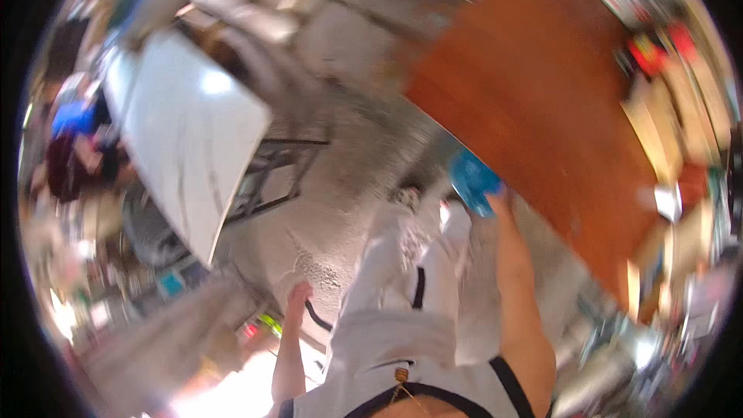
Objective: The person moves a large blue water jug to a table, wipes it with a cloth, and uses scissors to cut the plastic seal around the cap. They then open the cap and pour the water into a blue cooler held by another person.
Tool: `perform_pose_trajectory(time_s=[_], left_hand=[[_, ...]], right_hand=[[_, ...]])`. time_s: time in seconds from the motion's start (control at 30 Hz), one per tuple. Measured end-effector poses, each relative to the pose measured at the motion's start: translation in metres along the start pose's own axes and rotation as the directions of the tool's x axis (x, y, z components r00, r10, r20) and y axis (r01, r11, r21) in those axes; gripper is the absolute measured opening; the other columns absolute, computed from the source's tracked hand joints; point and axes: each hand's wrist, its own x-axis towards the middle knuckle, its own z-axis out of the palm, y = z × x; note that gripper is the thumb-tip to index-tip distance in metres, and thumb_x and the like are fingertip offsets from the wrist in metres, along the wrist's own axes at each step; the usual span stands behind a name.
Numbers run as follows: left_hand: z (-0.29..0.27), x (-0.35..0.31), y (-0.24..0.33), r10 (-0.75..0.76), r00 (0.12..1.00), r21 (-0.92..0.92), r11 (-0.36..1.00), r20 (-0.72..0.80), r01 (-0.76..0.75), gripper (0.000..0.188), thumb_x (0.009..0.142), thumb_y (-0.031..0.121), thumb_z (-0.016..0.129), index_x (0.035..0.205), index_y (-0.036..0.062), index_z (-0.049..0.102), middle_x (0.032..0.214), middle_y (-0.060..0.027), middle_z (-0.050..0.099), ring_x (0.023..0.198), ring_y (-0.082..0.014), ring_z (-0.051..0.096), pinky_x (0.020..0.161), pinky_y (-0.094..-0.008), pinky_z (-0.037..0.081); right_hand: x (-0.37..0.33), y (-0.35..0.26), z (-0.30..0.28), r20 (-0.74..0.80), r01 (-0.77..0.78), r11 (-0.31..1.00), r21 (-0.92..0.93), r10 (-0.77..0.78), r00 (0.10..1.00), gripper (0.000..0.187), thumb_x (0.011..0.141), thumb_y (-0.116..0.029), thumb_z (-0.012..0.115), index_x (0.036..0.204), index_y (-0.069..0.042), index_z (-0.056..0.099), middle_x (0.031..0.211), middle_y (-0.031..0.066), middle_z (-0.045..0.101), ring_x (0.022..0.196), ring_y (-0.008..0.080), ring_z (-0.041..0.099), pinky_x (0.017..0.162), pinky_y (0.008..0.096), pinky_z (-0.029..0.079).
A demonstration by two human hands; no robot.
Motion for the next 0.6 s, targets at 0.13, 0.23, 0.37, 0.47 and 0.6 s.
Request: perform_pose_trajectory(time_s=[0.13,0.23,0.37,0.47,0.6], left_hand=[[0.063,-0.112,-0.081,-0.334,0.920,0.237,0.895,-0.204,0.377,0.024,0.089,0.018,0.047,0.101,0.0028,0.061,0.081,-0.0031,0.060,0.069,-0.0130,0.056,0.058,-0.0266,0.046],[0.117,-0.163,-0.299,-0.581,0.805,0.004,0.810,-0.115,0.586,0.024,0.074,0.024,0.060,0.093,0.0098,0.061,0.075,-0.0047,0.062,0.064,-0.0247,0.059,0.056,-0.0371,0.048],[0.241,-0.229,-0.232,-0.340,0.926,0.330,0.903,0.166,0.273,0.031,0.080,0.018,0.056,0.110,0.0102,0.059,0.101,-0.0127,0.064,0.097,-0.0249,0.061,0.076,-0.0364,0.049],[0.275,-0.225,-0.211,-0.294,0.954,0.097,0.949,-0.065,0.299,0.032,0.086,0.023,0.052,0.114,0.0108,0.059,0.109,-0.0133,0.063,0.104,-0.0246,0.059,0.086,-0.0346,0.047],[0.281,-0.186,-0.248,0.137,0.985,0.376,0.922,-0.102,-0.089,0.031,0.088,0.018,0.052,0.117,0.0080,0.059,0.113,-0.0078,0.062,0.102,-0.0180,0.058,0.086,-0.0327,0.046]], right_hand=[[0.048,0.027,0.012,0.272,0.063,0.940,-0.335,0.033,0.962,0.076,0.074,-0.033,0.064,0.139,-0.011,0.032,0.144,0.0276,0.022,0.135,0.0418,0.016,0.110,0.0510,0.015],[0.061,0.038,0.030,0.343,0.087,0.881,-0.465,0.088,0.935,0.066,0.075,-0.024,0.065,0.135,-0.015,0.039,0.146,0.0285,0.011,0.133,0.0455,0.019,0.108,0.0511,0.021],[0.079,0.031,0.022,0.412,0.197,0.701,-0.685,0.150,0.899,0.055,0.081,-0.021,0.060,0.132,-0.015,0.040,0.143,0.0267,0.017,0.128,0.0433,0.031,0.102,0.0494,0.034],[0.096,0.043,0.037,0.305,0.138,0.622,-0.771,0.169,0.937,0.048,0.084,-0.020,0.057,0.129,-0.015,0.043,0.138,0.0254,0.025,0.122,0.0403,0.040,0.096,0.0474,0.042],[0.109,0.063,0.049,0.126,-0.073,0.710,-0.701,0.224,0.966,0.043,0.085,-0.019,0.055,0.127,-0.015,0.045,0.135,0.0236,0.030,0.117,0.0374,0.045,0.093,0.0465,0.045]])
